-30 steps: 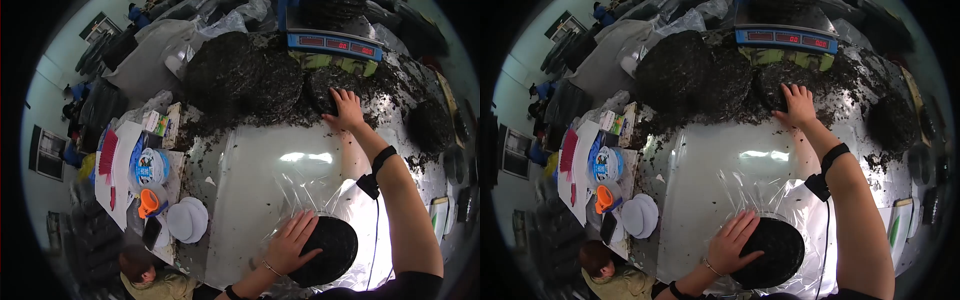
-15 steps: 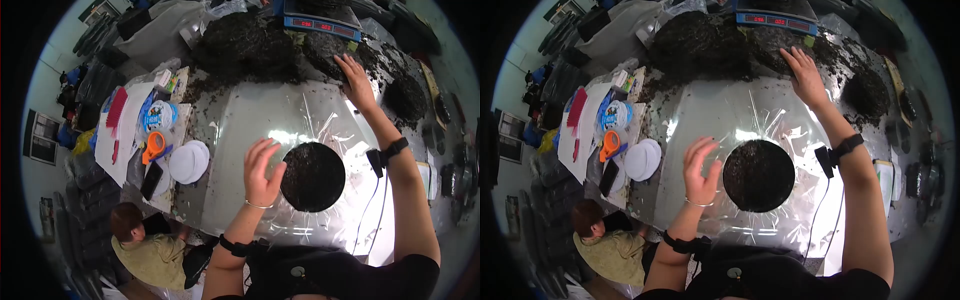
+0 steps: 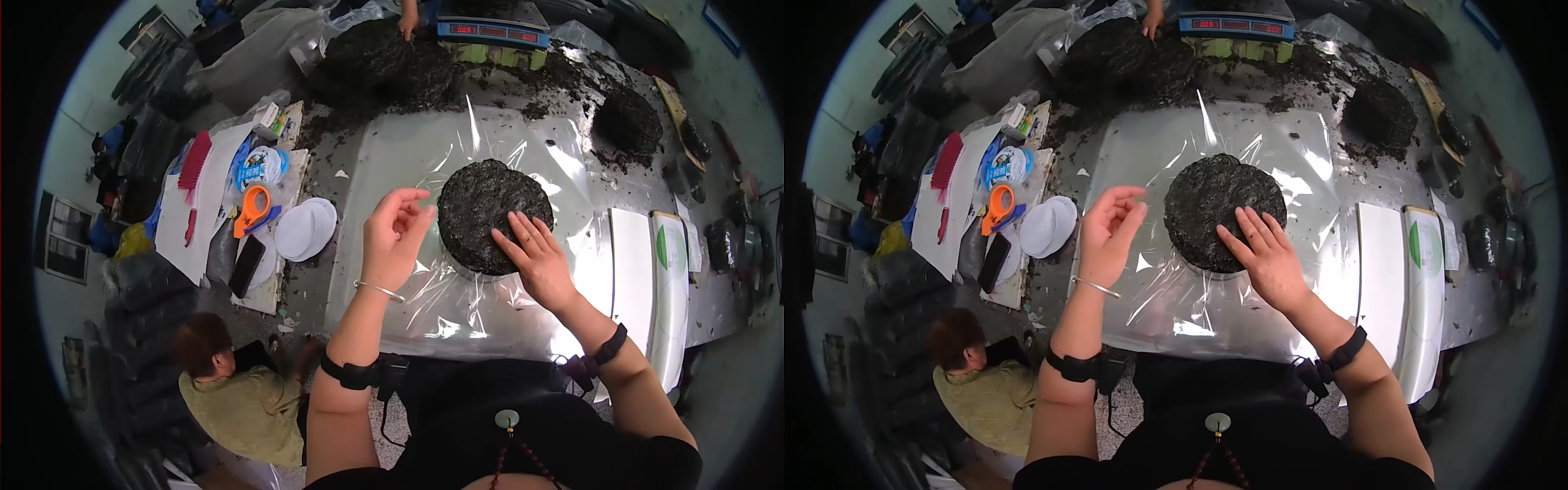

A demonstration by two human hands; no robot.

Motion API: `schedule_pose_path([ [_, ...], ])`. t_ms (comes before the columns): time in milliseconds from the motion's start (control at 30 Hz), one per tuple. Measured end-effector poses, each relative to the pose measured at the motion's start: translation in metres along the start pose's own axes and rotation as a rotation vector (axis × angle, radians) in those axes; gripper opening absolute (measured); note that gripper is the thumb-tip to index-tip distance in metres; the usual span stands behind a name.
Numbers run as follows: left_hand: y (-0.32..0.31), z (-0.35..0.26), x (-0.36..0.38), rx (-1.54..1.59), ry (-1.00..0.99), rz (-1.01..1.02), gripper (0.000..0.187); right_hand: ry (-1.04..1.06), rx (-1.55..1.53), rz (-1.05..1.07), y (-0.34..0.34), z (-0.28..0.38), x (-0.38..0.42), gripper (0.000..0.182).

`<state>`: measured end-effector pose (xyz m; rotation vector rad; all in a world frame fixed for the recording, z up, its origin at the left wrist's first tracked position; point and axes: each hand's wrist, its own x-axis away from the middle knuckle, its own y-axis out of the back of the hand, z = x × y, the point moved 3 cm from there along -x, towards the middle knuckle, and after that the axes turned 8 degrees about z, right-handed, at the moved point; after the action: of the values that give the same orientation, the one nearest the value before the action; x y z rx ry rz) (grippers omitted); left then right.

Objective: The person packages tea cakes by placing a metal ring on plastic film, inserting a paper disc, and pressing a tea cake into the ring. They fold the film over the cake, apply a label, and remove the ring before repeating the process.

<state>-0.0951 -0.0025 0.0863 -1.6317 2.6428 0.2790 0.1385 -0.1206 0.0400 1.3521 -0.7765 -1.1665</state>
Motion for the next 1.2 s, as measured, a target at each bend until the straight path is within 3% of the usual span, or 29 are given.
schedule_pose_path([
  [67,-0.017,0.006,-0.013,-0.129,0.026,0.176,0.035,-0.021,-0.106,0.046,-0.008,-0.002,0.002,0.069],
  [133,-0.037,0.004,-0.031,-0.473,-0.019,0.381,0.058,-0.029,-0.182,0.139,-0.007,-0.003,0.004,0.071],
  [167,-0.048,0.013,-0.037,-0.607,-0.047,0.474,0.087,-0.030,-0.208,0.201,0.001,-0.003,0.002,0.073],
  [200,-0.057,0.026,-0.043,-0.808,0.024,0.567,0.116,-0.036,-0.237,0.263,0.008,-0.002,0.001,0.075],
  [267,-0.068,0.045,-0.057,-1.024,0.177,0.693,0.143,-0.054,-0.397,0.331,0.012,-0.018,-0.009,0.079],
  [333,-0.075,0.042,-0.066,-1.050,0.362,0.793,0.153,-0.202,-0.621,0.450,0.017,-0.040,-0.030,0.085],
  [367,-0.079,0.043,-0.071,-1.059,0.452,0.843,0.157,-0.166,-0.404,0.359,0.027,-0.038,-0.043,0.100],
  [400,-0.084,0.046,-0.074,-1.100,0.495,0.850,0.159,-0.176,-0.331,0.381,0.011,-0.046,-0.052,0.111],
  [467,-0.092,0.048,-0.078,-1.134,0.578,0.891,0.158,-0.199,-0.185,0.649,-0.010,-0.042,-0.076,0.118],
  [533,-0.102,0.052,-0.085,-1.164,0.689,0.914,0.156,-0.238,-0.028,0.780,-0.025,-0.033,-0.087,0.123],
  [633,-0.114,0.062,-0.089,-1.179,0.858,0.938,0.152,-0.287,-0.155,0.728,-0.045,-0.037,-0.081,0.120],
  [767,-0.121,0.084,-0.099,-1.187,0.891,1.002,0.151,-0.294,-0.325,0.693,-0.065,-0.050,-0.080,0.116],
  [900,-0.123,0.081,-0.104,-1.207,0.857,0.998,0.141,-0.263,-0.297,0.694,-0.067,-0.056,-0.077,0.122],
  [933,-0.119,0.069,-0.100,-1.192,0.816,0.965,0.137,-0.236,-0.269,0.691,-0.059,-0.053,-0.081,0.124],
  [967,-0.115,0.061,-0.098,-1.178,0.772,0.928,0.133,-0.230,-0.268,0.678,-0.047,-0.052,-0.081,0.102],
  [1000,-0.112,0.053,-0.096,-1.159,0.727,0.895,0.129,-0.144,-0.280,0.578,-0.035,-0.054,-0.079,0.091],
  [1067,-0.107,0.046,-0.076,-1.120,0.469,0.687,0.095,0.018,-0.317,0.402,-0.019,-0.055,-0.062,0.069],
  [1100,-0.109,0.051,-0.067,-1.098,0.160,0.555,0.086,-0.076,-0.353,0.240,0.014,-0.053,-0.056,0.044],
  [1133,-0.113,0.048,-0.055,-1.050,-0.130,0.420,0.078,-0.215,-0.297,0.197,0.019,-0.067,-0.048,0.045],
  [1167,-0.120,0.050,-0.045,-0.993,-0.313,0.334,0.073,-0.262,-0.216,0.352,0.014,-0.079,-0.043,0.040],
  [1200,-0.129,0.068,-0.040,-1.027,-0.350,0.394,0.079,-0.312,-0.134,0.503,0.007,-0.084,-0.038,0.037],
])
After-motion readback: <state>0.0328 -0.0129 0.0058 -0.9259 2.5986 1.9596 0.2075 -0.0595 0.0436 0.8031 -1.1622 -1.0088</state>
